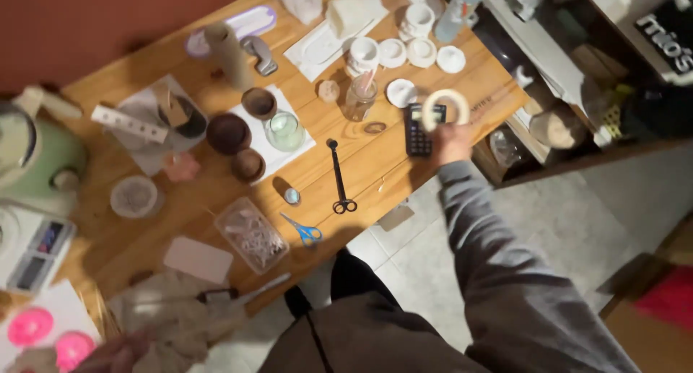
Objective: Removing flower-shaped wax pieces from silicone molds and mounting them onto wooden sticks.
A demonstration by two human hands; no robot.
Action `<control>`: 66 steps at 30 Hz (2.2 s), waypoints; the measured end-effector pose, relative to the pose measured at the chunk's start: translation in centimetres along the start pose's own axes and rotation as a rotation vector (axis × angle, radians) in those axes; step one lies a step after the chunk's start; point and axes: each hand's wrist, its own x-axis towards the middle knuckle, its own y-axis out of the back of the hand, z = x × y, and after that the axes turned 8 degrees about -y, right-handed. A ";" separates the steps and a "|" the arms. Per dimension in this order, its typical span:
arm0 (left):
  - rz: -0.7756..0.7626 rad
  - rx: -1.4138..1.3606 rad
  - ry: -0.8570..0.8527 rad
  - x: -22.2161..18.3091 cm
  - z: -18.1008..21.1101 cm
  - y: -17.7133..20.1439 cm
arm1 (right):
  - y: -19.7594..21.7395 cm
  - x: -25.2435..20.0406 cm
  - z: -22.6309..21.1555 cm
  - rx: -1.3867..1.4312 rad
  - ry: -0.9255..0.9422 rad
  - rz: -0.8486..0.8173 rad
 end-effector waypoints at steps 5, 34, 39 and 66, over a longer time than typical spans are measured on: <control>0.165 0.491 0.384 3.6 5.4 -10.0 | -3.4 7.4 8.6 1.306 -0.895 -0.470; 0.596 0.077 -0.112 0.7 20.8 -25.0 | 5.1 -2.8 -10.2 0.773 -0.024 -0.509; 0.592 0.135 -0.121 2.3 25.9 -25.7 | 4.5 -0.1 -8.6 0.678 -0.059 -0.763; 0.172 0.232 -0.330 12.1 25.4 -32.2 | 23.8 6.3 -16.9 1.802 -0.190 -0.756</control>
